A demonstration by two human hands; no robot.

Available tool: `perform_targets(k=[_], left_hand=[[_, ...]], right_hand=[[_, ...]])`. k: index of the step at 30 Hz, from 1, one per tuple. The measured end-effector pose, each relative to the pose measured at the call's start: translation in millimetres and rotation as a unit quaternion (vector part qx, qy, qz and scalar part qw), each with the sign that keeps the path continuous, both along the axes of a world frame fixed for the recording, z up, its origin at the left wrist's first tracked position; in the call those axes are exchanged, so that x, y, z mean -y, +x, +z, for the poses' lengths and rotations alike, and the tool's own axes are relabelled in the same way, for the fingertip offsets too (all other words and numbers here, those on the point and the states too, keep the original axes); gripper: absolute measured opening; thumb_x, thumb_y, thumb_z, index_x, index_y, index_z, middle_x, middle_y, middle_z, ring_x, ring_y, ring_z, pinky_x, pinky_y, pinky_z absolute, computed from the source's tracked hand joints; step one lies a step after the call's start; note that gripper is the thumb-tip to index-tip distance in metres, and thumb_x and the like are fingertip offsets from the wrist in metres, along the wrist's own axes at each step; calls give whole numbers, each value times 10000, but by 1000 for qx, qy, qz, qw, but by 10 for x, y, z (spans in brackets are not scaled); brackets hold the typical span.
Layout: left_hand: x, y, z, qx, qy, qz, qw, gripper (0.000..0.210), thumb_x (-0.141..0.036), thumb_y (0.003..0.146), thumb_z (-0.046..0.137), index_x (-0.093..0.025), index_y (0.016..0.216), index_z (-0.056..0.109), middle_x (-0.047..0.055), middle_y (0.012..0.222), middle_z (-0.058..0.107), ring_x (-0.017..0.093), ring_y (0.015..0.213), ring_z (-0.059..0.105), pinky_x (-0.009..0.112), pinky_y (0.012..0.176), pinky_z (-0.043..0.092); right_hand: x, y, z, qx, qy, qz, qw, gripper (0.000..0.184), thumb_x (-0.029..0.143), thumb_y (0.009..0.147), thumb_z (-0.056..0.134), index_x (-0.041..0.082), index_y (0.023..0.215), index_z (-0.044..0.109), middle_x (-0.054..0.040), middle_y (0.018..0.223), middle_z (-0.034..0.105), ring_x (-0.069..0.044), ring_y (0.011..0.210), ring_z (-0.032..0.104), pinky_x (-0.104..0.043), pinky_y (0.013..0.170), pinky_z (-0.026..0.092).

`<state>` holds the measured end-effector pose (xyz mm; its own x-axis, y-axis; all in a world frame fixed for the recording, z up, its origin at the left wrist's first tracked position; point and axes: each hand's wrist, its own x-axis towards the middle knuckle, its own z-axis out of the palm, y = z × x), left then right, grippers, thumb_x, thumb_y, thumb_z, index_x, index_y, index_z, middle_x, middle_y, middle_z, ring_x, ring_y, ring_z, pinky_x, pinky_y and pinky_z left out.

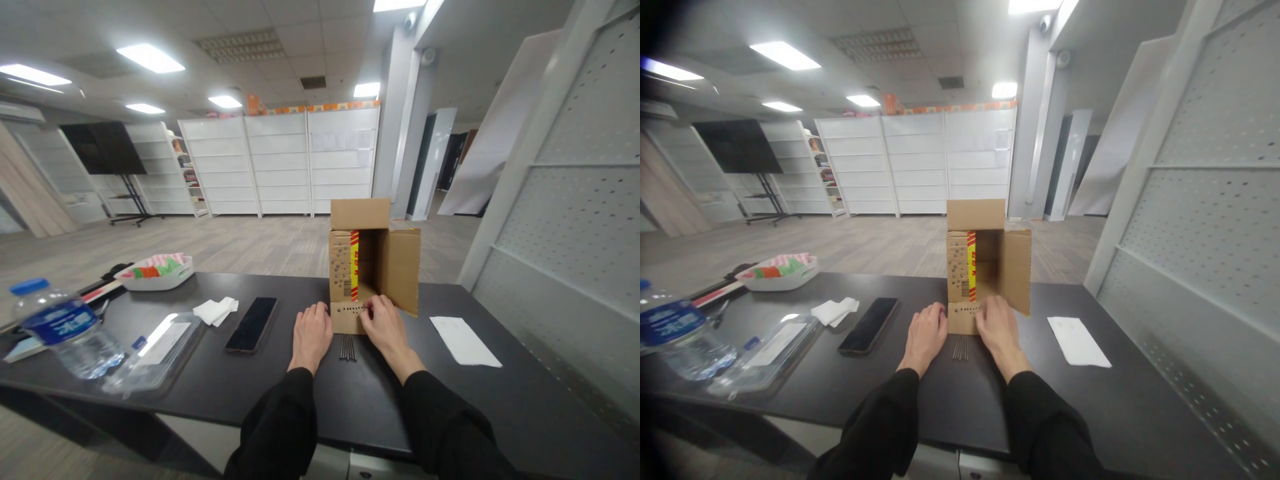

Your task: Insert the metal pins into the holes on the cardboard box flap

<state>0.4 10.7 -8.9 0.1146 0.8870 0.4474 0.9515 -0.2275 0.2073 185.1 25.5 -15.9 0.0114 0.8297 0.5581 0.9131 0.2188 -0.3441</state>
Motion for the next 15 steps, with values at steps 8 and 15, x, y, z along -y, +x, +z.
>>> perform_targets(k=[8, 15], left_hand=[[11, 7, 26, -1, -9, 6, 1000, 170, -183, 948, 405, -195, 983, 571, 62, 948, 687, 214, 940, 639, 343, 823, 402], [9, 6, 11, -4, -3, 2, 1000, 179, -184, 948, 400, -194, 994, 573, 63, 946, 688, 219, 935, 638, 347, 816, 401]], right_hand=[[13, -13, 56, 30, -4, -9, 1000, 66, 184, 858, 513, 189, 817, 565, -59, 834, 589, -210, 796, 529, -311, 717, 352], [23, -27, 89, 45, -25, -20, 998, 93, 182, 873, 522, 174, 814, 594, -73, 845, 611, -210, 806, 553, -310, 725, 352]])
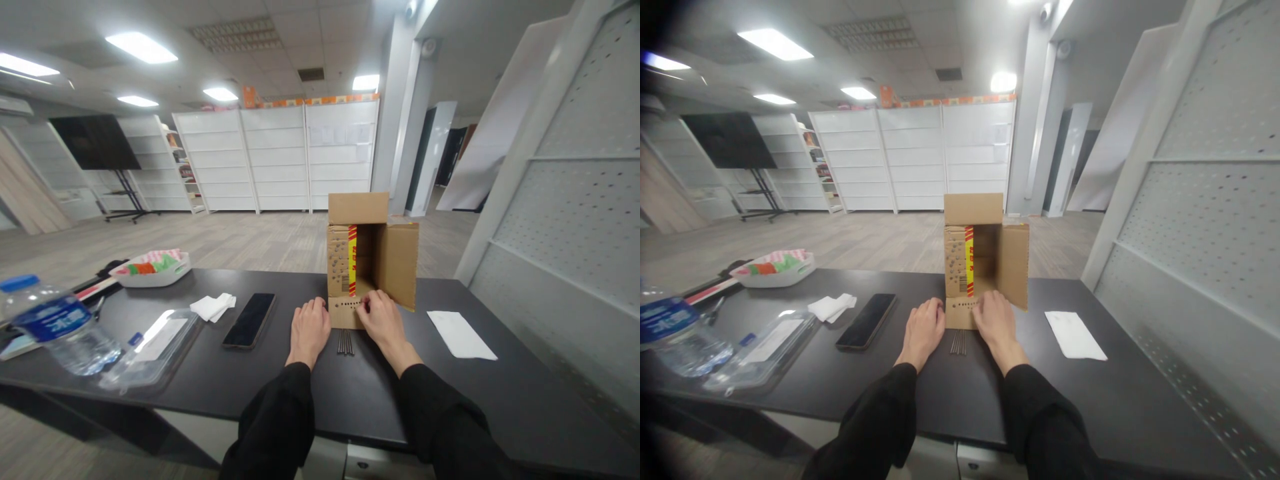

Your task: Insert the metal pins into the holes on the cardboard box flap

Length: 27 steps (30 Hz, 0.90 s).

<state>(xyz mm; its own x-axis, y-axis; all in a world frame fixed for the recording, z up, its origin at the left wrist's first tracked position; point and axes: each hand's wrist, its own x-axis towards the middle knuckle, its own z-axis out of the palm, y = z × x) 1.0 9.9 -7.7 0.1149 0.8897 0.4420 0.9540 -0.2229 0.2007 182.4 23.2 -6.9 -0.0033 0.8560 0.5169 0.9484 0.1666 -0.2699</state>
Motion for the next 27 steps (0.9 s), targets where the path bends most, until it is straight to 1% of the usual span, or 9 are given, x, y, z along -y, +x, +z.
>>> perform_targets(k=[9, 14, 20, 27], left_hand=[[1, 3, 5, 5, -3, 2, 1000, 172, -179, 944, 407, -193, 994, 570, 60, 955, 688, 220, 944, 640, 351, 820, 399], [4, 1, 8, 3, -2, 2, 1000, 173, -178, 944, 405, -193, 997, 569, 64, 955, 688, 220, 941, 639, 353, 817, 401], [1, 0, 10, 4, -3, 2, 1000, 172, -179, 945, 403, -194, 987, 570, 63, 951, 689, 216, 941, 640, 342, 816, 401], [-2, 0, 9, 3, -5, 2, 1000, 175, -187, 947, 402, -199, 995, 569, 65, 964, 688, 217, 946, 640, 346, 827, 406]], right_hand=[[-21, 4, -20, 12, 23, -8, 1000, 105, 191, 858, 522, 181, 787, 599, -68, 814, 625, -206, 770, 555, -307, 699, 344], [-22, 2, -21, 6, 24, -8, 1000, 102, 194, 854, 521, 184, 780, 592, -65, 805, 629, -210, 771, 562, -309, 700, 346], [10, -20, 16, -14, 41, -9, 999, 87, 202, 839, 519, 192, 766, 566, -53, 788, 630, -200, 732, 556, -307, 689, 335], [58, -36, 56, -23, 38, 0, 999, 82, 218, 838, 506, 193, 776, 553, -37, 785, 639, -196, 738, 571, -314, 709, 324]])
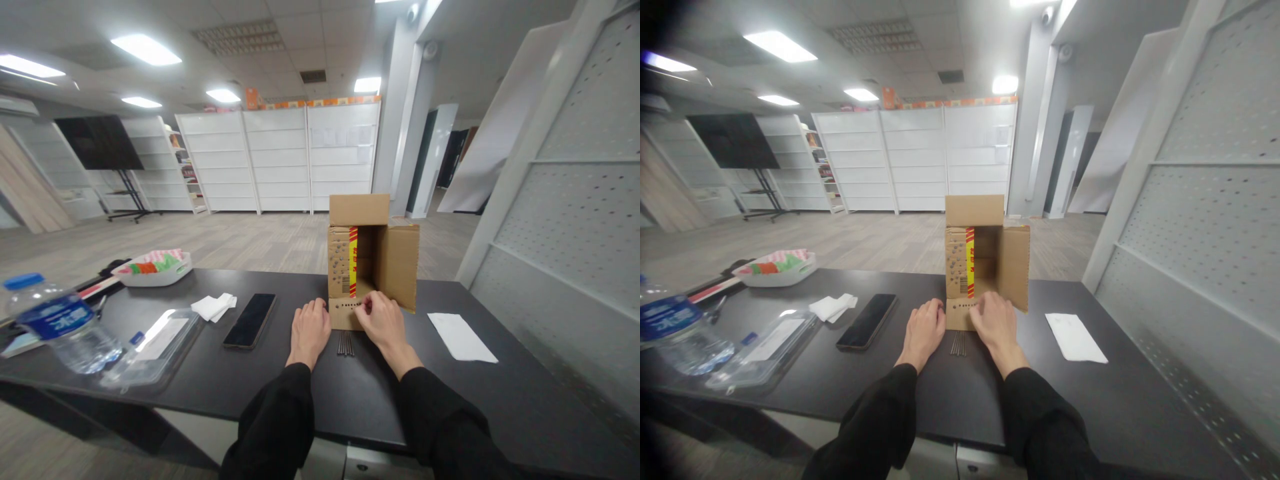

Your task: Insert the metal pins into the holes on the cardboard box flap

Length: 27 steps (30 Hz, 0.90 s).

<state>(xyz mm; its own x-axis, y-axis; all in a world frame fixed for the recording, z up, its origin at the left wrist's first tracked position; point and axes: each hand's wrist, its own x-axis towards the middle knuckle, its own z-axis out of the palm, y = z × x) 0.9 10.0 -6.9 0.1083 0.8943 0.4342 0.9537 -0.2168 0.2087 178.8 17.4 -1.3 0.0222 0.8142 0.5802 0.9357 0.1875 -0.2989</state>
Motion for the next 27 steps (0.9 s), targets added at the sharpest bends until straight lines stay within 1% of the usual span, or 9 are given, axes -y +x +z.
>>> perform_targets(k=[6, 11, 15, 18, 24, 27], left_hand=[[2, 3, 1, 4, -5, 0, 1000, 177, -185, 945, 400, -196, 996, 570, 66, 966, 690, 213, 954, 638, 342, 835, 405], [5, 1, 3, 3, -2, 0, 1000, 179, -181, 947, 395, -199, 990, 568, 66, 956, 687, 210, 945, 640, 338, 828, 406], [2, 1, -3, 1, -1, -2, 1000, 177, -182, 948, 399, -194, 996, 569, 67, 962, 686, 213, 950, 638, 337, 822, 401], [3, 2, -4, 1, 1, -1, 1000, 179, -182, 949, 398, -195, 995, 570, 63, 958, 686, 215, 944, 637, 342, 818, 400], [8, -2, 4, 1, -2, 1, 1000, 179, -185, 951, 396, -194, 988, 572, 62, 953, 686, 218, 936, 636, 347, 814, 398], [4, -5, -2, 0, -1, -1, 1000, 176, -188, 949, 401, -194, 989, 572, 59, 950, 684, 220, 936, 635, 349, 815, 397]], right_hand=[[-12, -1, -36, -1, 3, 11, 1000, 67, 240, 844, 499, 199, 801, 530, -33, 792, 646, -195, 745, 574, -308, 702, 313], [-42, 14, -73, -6, 14, 35, 999, 44, 202, 855, 478, 203, 831, 515, -28, 796, 630, -192, 746, 567, -304, 687, 314], [-37, 11, -63, -13, 34, 52, 998, 76, 194, 866, 469, 197, 866, 545, -46, 833, 633, -205, 791, 578, -309, 726, 343], [-10, 1, -32, -24, 64, 66, 995, 96, 193, 870, 467, 195, 864, 563, -55, 846, 631, -212, 817, 580, -317, 751, 363], [80, -5, 67, -110, 149, 92, 978, 141, 219, 894, 464, 191, 832, 587, -56, 814, 628, -197, 768, 569, -326, 750, 405], [142, 23, 102, -186, 150, 105, 965, 174, 276, 909, 479, 187, 871, 623, -59, 816, 637, -192, 750, 576, -319, 726, 440]])
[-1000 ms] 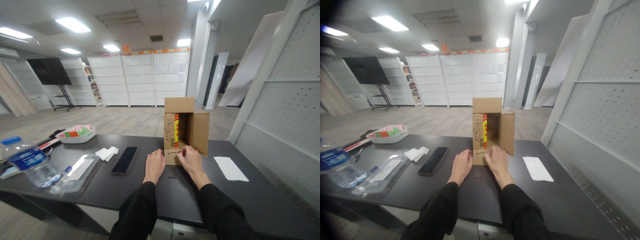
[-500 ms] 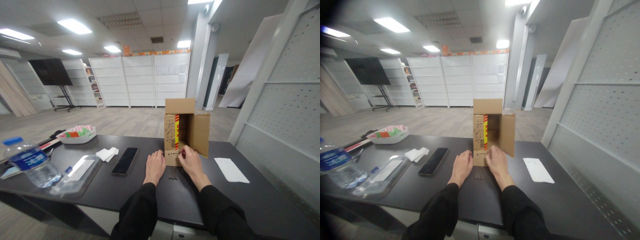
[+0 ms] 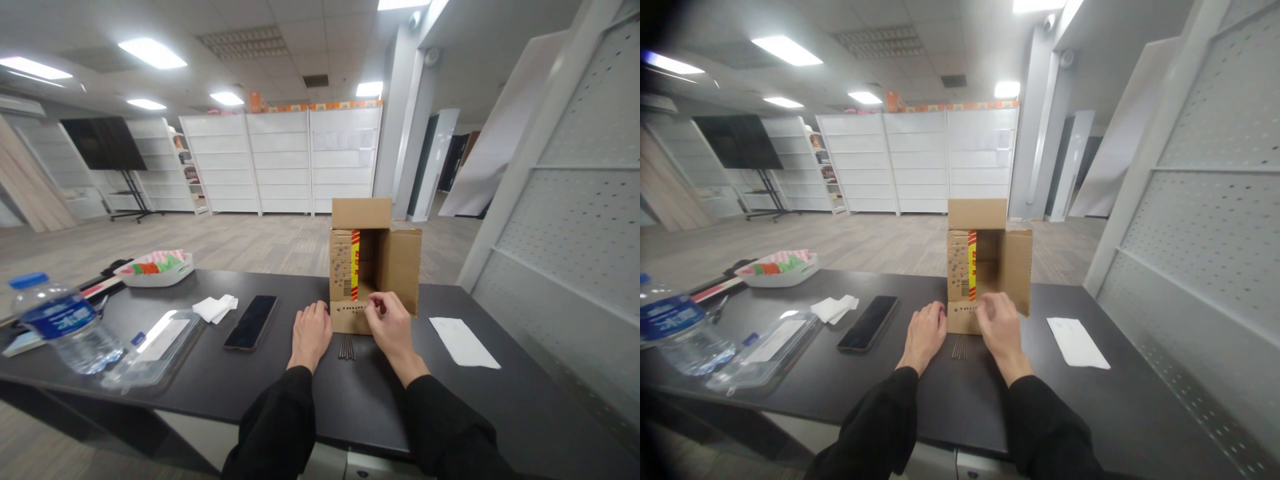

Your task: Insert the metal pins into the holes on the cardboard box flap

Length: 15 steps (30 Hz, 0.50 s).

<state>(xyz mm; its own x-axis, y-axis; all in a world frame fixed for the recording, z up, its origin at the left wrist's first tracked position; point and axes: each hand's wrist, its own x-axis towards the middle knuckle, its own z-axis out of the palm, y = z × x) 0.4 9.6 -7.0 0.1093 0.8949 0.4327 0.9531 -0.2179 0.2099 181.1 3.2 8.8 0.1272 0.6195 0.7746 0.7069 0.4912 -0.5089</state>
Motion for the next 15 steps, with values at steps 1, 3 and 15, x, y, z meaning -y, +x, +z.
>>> perform_targets(k=[1, 3, 15], left_hand=[[-2, 0, -3, 0, -1, 0, 1000, 173, -189, 948, 405, -194, 988, 572, 59, 949, 683, 219, 935, 635, 347, 814, 397], [-6, 2, -8, 0, -1, 1, 1000, 169, -187, 945, 409, -194, 990, 572, 58, 949, 683, 217, 934, 635, 346, 812, 396], [-4, 13, -12, 2, 3, 1, 1000, 177, -186, 952, 398, -192, 974, 574, 55, 954, 687, 219, 938, 634, 355, 814, 390]], right_hand=[[25, 14, 7, -25, -12, 10, 1000, 188, 301, 910, 492, 185, 886, 638, -61, 823, 646, -191, 747, 583, -316, 716, 451], [79, 47, 13, -67, -49, 27, 996, 224, 354, 902, 526, 181, 901, 668, -65, 836, 671, -193, 748, 600, -317, 708, 468], [488, 153, -170, -141, -270, 142, 942, 313, 421, 848, 567, 170, 946, 726, -91, 892, 737, -237, 814, 672, -361, 759, 508]])
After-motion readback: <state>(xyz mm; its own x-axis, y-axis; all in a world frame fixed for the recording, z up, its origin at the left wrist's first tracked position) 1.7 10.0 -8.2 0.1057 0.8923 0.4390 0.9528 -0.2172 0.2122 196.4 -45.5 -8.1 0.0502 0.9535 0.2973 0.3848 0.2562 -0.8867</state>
